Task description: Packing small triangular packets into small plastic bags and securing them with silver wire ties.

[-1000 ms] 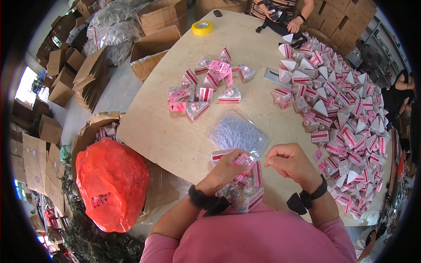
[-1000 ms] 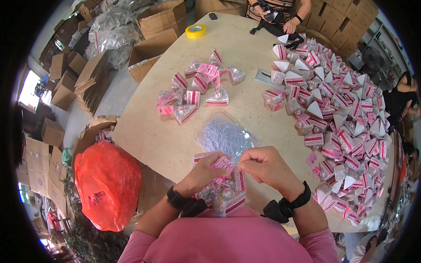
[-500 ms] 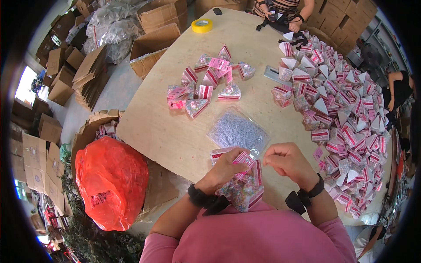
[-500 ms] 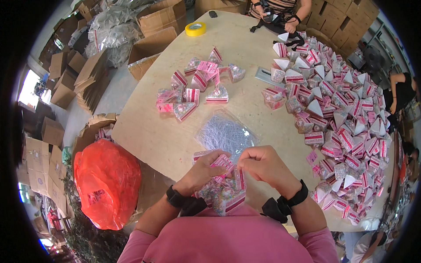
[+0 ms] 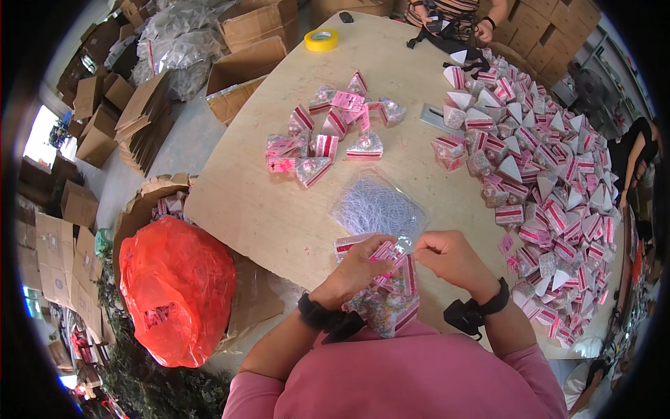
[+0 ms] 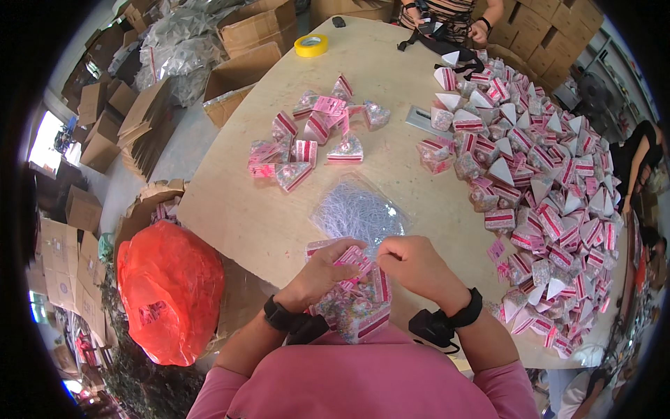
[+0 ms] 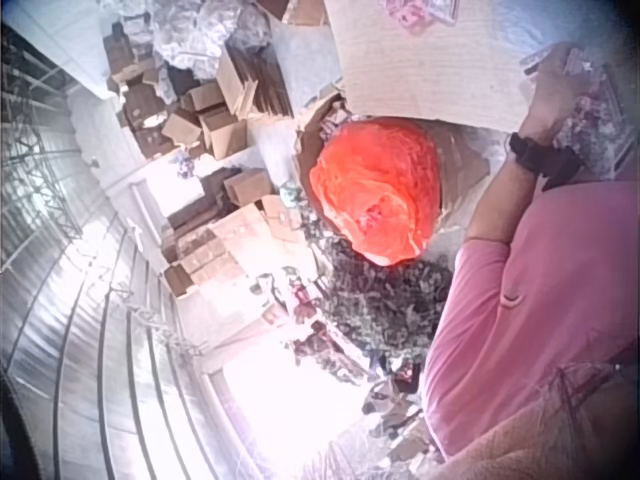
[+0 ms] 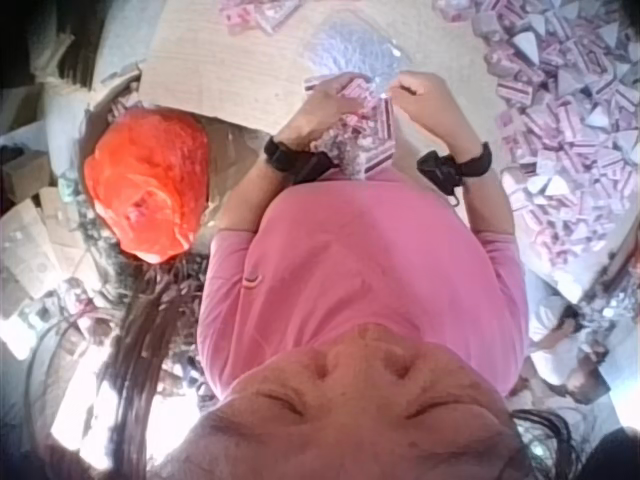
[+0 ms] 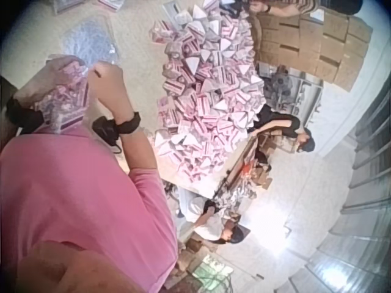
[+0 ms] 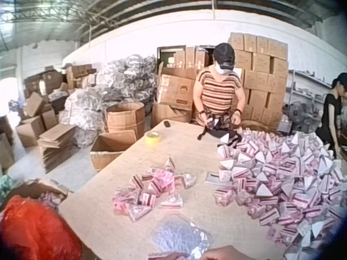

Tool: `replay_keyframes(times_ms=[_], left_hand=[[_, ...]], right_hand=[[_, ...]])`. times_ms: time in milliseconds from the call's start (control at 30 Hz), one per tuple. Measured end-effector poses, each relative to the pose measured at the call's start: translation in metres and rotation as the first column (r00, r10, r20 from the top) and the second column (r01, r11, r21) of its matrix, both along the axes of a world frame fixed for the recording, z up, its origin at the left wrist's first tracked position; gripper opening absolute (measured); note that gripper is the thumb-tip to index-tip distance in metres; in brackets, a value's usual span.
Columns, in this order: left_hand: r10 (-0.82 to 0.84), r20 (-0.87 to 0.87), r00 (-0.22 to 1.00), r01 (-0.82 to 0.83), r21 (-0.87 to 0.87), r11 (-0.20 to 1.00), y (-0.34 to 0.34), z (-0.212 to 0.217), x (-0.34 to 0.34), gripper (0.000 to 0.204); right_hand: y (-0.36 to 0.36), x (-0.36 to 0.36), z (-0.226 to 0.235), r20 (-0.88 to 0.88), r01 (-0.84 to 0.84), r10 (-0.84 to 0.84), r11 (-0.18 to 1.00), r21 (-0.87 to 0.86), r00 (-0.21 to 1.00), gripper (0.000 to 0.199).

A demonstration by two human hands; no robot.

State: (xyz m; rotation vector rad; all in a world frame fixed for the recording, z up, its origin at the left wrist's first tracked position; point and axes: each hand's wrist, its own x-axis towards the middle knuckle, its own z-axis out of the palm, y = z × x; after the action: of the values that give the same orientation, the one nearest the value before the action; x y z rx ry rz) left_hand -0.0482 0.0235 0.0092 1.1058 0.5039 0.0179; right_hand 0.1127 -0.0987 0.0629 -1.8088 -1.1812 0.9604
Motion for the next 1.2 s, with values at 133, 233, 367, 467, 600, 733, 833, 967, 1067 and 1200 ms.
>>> replay_keyframes(times_ms=[133,233,367,467,600,733,833,967,1067,1200], left_hand=[[-0.007,-0.006,1.000,0.007,0.033,0.999,0.000,0.004,0.000,0.041],[-0.018,0.048,0.999,0.014,0.076,0.997,0.001,-0.001,0.001,0.042],[-0.021,-0.002,1.000,0.021,0.170,0.985,0.000,0.010,0.003,0.038],[-0.048,-0.064,0.997,0.061,0.218,0.974,0.000,0.011,0.003,0.037],[-0.093,-0.075,0.993,0.106,0.204,0.973,0.007,0.005,-0.003,0.033],[-0.047,0.092,0.995,0.059,-0.136,0.989,0.024,0.023,-0.016,0.022],[-0.139,0.152,0.979,0.157,-0.119,0.980,0.049,0.039,-0.029,0.020],[-0.216,0.194,0.957,0.223,-0.015,0.975,0.071,0.045,-0.034,0.021],[-0.224,0.210,0.952,0.220,0.042,0.975,0.076,0.051,-0.037,0.022],[-0.256,0.233,0.938,0.251,0.053,0.967,0.075,0.049,-0.031,0.024]], right_hand=[[0.000,-0.012,-0.007,0.389,-0.070,0.064,0.998,0.001,0.919,0.010],[0.005,-0.021,0.000,0.547,-0.122,0.174,0.984,-0.130,0.819,0.013],[0.010,-0.031,0.005,0.602,-0.169,0.293,0.952,-0.255,0.743,0.014],[0.010,-0.030,0.006,0.585,-0.193,0.285,0.957,-0.216,0.759,0.015],[0.007,-0.022,0.010,0.421,-0.171,0.180,0.983,-0.058,0.889,0.019],[0.003,0.008,0.009,0.019,0.036,-0.037,0.998,0.058,0.999,0.018],[0.008,0.022,0.004,-0.262,0.078,-0.072,0.997,0.013,0.962,0.014],[0.020,0.022,0.006,-0.393,0.016,0.000,0.999,0.037,0.919,0.014],[0.035,0.017,0.007,-0.292,-0.071,0.121,0.982,0.177,0.949,0.017],[0.052,0.009,0.000,0.036,-0.248,0.254,0.889,0.385,0.966,0.021]])
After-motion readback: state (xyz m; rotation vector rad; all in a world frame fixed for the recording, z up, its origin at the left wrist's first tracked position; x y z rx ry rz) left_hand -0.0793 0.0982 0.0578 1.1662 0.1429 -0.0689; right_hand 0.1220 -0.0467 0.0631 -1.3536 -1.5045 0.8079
